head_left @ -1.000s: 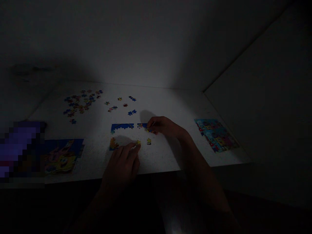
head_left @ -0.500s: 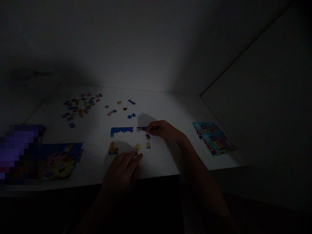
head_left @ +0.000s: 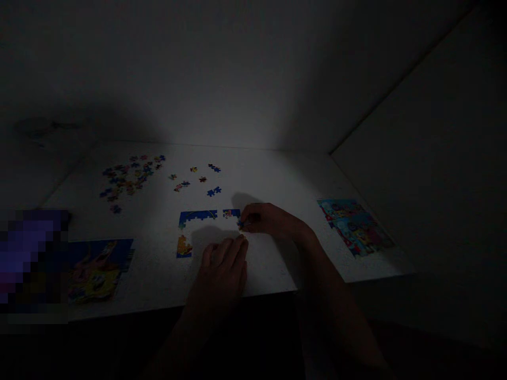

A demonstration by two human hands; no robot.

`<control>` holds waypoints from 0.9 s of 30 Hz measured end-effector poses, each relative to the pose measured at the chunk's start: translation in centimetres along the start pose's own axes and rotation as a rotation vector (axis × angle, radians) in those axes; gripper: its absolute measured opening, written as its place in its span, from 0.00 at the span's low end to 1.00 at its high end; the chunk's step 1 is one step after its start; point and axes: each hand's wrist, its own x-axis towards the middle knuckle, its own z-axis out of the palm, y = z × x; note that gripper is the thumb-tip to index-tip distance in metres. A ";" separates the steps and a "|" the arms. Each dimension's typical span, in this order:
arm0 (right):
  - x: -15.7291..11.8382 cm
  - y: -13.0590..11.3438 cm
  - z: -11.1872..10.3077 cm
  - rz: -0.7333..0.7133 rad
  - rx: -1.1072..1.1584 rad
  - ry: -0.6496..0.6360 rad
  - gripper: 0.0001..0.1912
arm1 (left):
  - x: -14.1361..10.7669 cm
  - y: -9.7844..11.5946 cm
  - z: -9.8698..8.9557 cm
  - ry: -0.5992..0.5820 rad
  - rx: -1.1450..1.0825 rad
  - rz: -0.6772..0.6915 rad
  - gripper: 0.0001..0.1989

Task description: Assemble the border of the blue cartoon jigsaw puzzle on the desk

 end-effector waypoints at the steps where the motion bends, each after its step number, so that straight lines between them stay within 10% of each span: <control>1: 0.0 0.0 0.0 0.007 0.006 0.000 0.08 | 0.0 0.0 0.0 -0.006 -0.001 -0.002 0.18; 27: -0.2 -0.1 0.1 0.013 0.013 -0.001 0.09 | -0.3 -0.4 0.2 -0.063 -0.035 0.042 0.18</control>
